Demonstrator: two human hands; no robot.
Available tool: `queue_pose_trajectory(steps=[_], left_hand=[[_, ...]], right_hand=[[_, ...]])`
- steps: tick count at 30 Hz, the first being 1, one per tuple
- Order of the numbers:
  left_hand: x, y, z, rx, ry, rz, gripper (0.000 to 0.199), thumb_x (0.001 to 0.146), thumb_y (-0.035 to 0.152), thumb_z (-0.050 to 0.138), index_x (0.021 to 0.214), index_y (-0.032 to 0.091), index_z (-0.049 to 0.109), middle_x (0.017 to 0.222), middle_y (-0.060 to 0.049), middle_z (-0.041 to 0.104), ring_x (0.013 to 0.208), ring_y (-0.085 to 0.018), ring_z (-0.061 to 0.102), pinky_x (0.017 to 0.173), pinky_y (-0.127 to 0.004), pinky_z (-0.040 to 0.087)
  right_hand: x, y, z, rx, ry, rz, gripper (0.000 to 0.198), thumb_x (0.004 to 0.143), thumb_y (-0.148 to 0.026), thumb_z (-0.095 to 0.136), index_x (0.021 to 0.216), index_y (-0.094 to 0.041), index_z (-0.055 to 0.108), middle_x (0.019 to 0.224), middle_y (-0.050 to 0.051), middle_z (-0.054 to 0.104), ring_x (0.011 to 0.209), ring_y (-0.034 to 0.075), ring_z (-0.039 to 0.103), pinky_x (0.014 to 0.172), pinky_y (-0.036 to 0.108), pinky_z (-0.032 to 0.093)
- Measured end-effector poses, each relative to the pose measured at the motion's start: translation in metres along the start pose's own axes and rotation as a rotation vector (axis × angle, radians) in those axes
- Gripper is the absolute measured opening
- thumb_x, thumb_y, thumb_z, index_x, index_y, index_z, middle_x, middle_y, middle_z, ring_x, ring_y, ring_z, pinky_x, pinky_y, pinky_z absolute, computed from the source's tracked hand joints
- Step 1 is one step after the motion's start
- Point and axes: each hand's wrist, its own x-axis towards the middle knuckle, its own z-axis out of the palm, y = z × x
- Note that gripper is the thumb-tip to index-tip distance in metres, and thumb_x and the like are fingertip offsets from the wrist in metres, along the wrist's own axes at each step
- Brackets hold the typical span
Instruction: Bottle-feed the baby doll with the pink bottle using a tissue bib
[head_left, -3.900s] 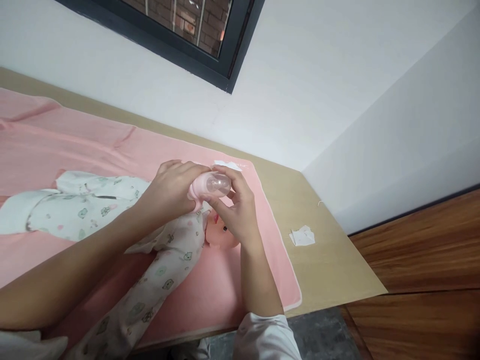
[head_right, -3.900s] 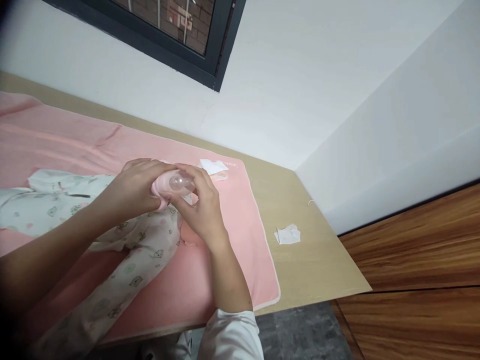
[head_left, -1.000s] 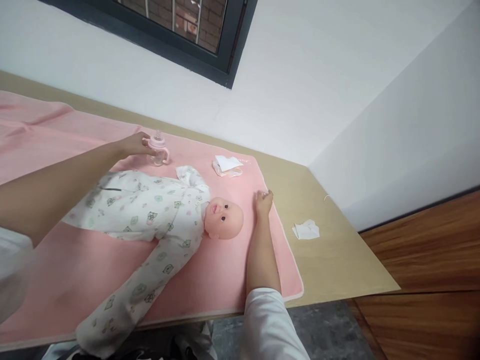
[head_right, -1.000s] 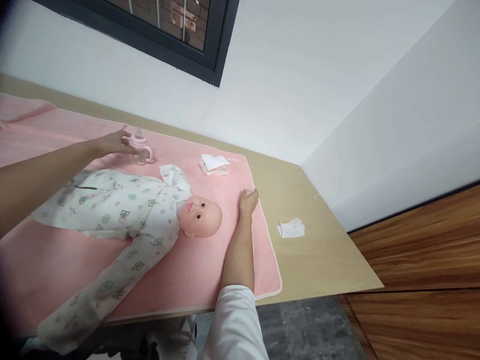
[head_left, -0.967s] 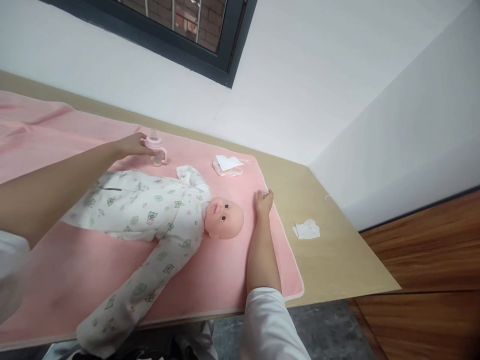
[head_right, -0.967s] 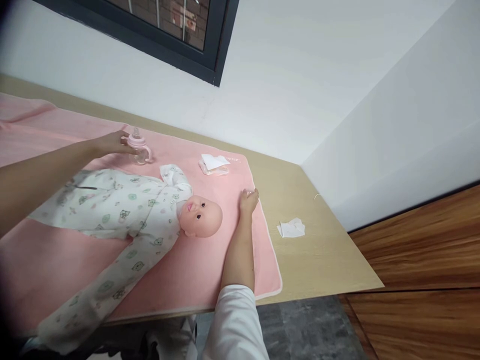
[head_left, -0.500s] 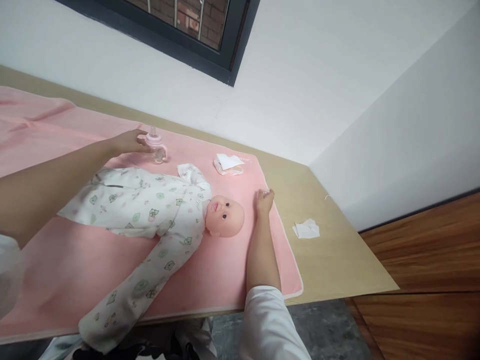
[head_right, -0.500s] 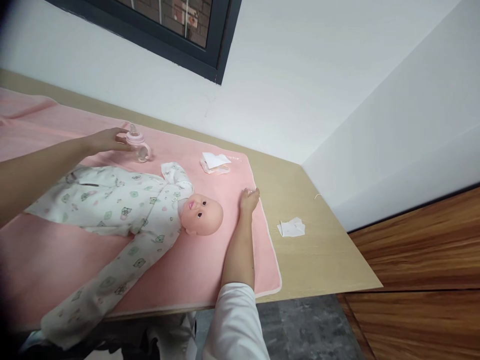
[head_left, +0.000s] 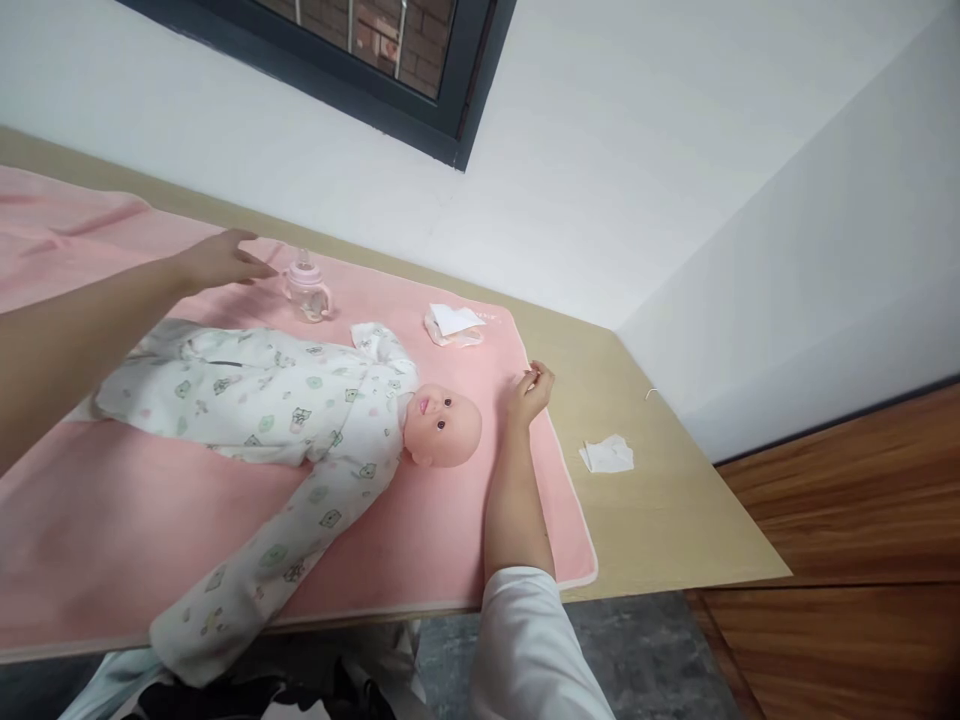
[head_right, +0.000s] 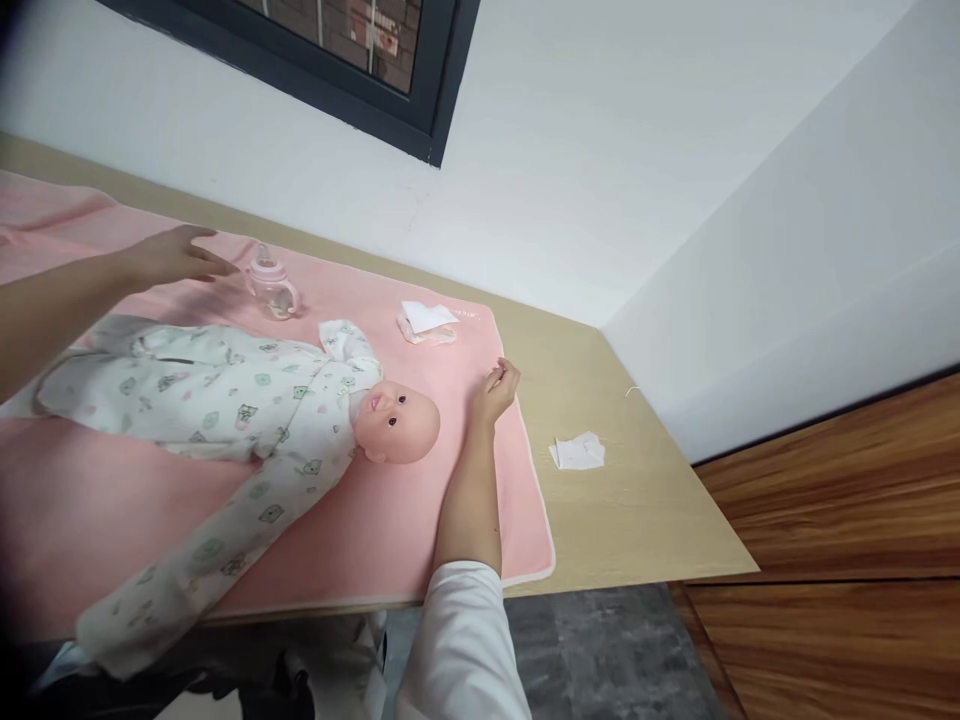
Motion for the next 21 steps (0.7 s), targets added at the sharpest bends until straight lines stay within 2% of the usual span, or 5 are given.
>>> queue_pose_trajectory(steps=[5, 12, 14, 16, 21], left_hand=[[-0.008, 0.022, -0.018, -0.036, 0.16, -0.001, 0.044, 0.095, 0.023, 0.044, 0.138, 0.011, 0.045, 0.121, -0.003, 0.067, 0.105, -0.011, 0.06, 0.094, -0.028, 0.047], [-0.051, 0.118, -0.025, -0.201, 0.23, 0.393, 0.041, 0.093, 0.033, 0.042, 0.119, 0.009, 0.062, 0.108, -0.003, 0.07, 0.09, -0.01, 0.06, 0.089, -0.024, 0.047], [-0.062, 0.145, -0.015, -0.211, 0.019, 0.525, 0.042, 0.091, 0.039, 0.047, 0.109, 0.007, 0.066, 0.1, -0.003, 0.071, 0.093, -0.013, 0.061, 0.089, -0.027, 0.044], [-0.073, 0.168, 0.002, -0.184, -0.395, 0.726, 0.043, 0.092, 0.04, 0.045, 0.112, 0.009, 0.065, 0.104, -0.004, 0.071, 0.098, -0.017, 0.063, 0.088, -0.027, 0.043], [-0.097, 0.21, 0.055, -0.017, -0.866, 0.96, 0.037, 0.087, 0.034, 0.054, 0.118, 0.019, 0.069, 0.104, -0.005, 0.073, 0.089, -0.019, 0.064, 0.076, -0.024, 0.042]], right_hand=[[-0.009, -0.01, 0.014, 0.051, -0.206, -0.062, 0.03, 0.087, -0.021, 0.034, 0.094, -0.019, 0.063, 0.098, 0.008, 0.067, 0.086, 0.017, 0.064, 0.085, 0.033, 0.051], [-0.021, -0.025, 0.027, 0.076, -0.469, -0.1, 0.029, 0.085, -0.021, 0.036, 0.089, -0.021, 0.065, 0.098, 0.006, 0.069, 0.091, 0.018, 0.063, 0.087, 0.031, 0.049], [-0.022, -0.028, 0.027, 0.055, -0.525, -0.08, 0.03, 0.085, -0.021, 0.036, 0.09, -0.021, 0.065, 0.099, 0.006, 0.07, 0.092, 0.018, 0.064, 0.088, 0.03, 0.049], [-0.022, -0.029, 0.026, 0.03, -0.563, -0.047, 0.03, 0.085, -0.022, 0.036, 0.09, -0.021, 0.065, 0.1, 0.007, 0.07, 0.094, 0.018, 0.064, 0.089, 0.03, 0.049], [-0.018, -0.021, 0.022, 0.024, -0.562, 0.064, 0.031, 0.085, -0.024, 0.035, 0.091, -0.02, 0.066, 0.099, 0.007, 0.071, 0.095, 0.019, 0.065, 0.089, 0.031, 0.05]])
